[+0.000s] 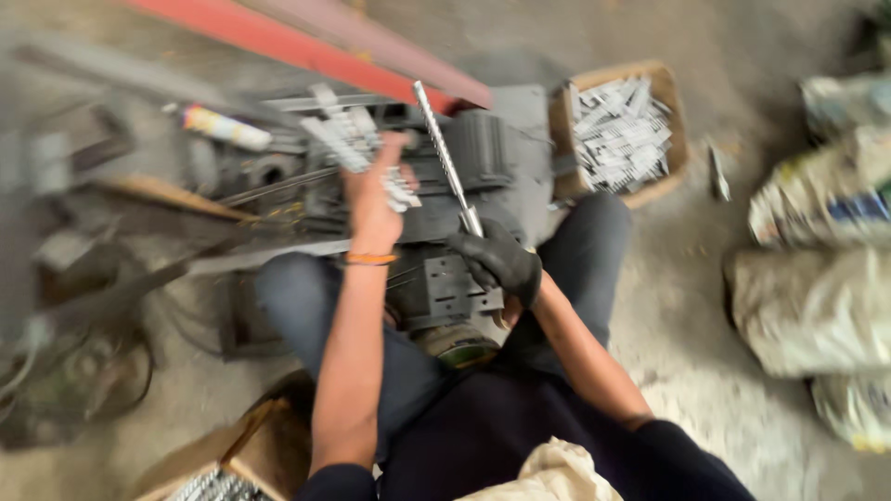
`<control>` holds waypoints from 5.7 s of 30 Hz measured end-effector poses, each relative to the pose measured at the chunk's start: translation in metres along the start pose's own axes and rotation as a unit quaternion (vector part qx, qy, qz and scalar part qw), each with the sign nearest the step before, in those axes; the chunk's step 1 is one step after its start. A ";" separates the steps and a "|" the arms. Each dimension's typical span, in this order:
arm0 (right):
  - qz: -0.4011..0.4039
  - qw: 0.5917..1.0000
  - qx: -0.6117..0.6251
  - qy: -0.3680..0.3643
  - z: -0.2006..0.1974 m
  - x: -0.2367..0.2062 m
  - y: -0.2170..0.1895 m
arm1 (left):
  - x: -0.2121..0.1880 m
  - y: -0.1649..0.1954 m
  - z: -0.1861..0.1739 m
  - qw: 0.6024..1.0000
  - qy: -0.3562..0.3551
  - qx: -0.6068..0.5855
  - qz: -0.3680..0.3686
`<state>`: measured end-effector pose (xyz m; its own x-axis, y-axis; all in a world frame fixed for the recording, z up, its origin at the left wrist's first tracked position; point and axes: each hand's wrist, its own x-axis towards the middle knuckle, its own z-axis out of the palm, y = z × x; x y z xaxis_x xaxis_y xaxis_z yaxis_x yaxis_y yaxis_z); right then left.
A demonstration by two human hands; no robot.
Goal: The person sits on the floor at a bench grinding/polishing machine, picks threaded metal rods from a cardboard box, and holds each rod against the running machine to grind or polish its surface, then places finished rods aside and repeats with more rods.
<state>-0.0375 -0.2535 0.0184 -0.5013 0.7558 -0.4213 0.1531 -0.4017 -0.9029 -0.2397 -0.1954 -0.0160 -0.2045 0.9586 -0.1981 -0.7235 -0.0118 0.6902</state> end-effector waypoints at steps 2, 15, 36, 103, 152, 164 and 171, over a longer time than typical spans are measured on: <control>-0.035 0.998 0.037 0.035 -0.020 -0.009 0.010 | 0.004 -0.002 -0.005 0.999 0.007 -0.028 -0.026; -0.108 0.780 0.594 0.164 -0.213 0.050 0.085 | 0.007 -0.021 -0.032 0.999 -0.001 -0.027 -0.034; 0.030 0.991 -0.127 0.034 -0.019 -0.052 0.045 | 0.029 0.006 -0.014 0.981 0.051 -0.188 0.025; 0.001 0.963 -0.081 0.258 0.012 0.301 0.038 | 0.138 0.009 -0.050 0.978 0.189 -0.066 -0.064; 0.019 0.981 0.013 0.193 -0.007 0.341 0.021 | 0.155 -0.001 -0.063 0.978 0.189 -0.069 -0.061; 0.012 0.988 -0.002 0.156 -0.087 0.359 0.012 | 0.191 -0.050 -0.034 0.975 0.205 -0.040 -0.074; 0.001 0.991 0.035 0.130 -0.131 0.370 0.009 | 0.213 -0.080 -0.016 0.970 0.223 -0.019 -0.091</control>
<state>-0.1102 0.0907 -0.1570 -0.2643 0.8588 -0.4388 0.0906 -0.4309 -0.8978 -0.2355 0.0048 -0.1246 -0.3300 0.7279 -0.6011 -0.7968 0.1266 0.5908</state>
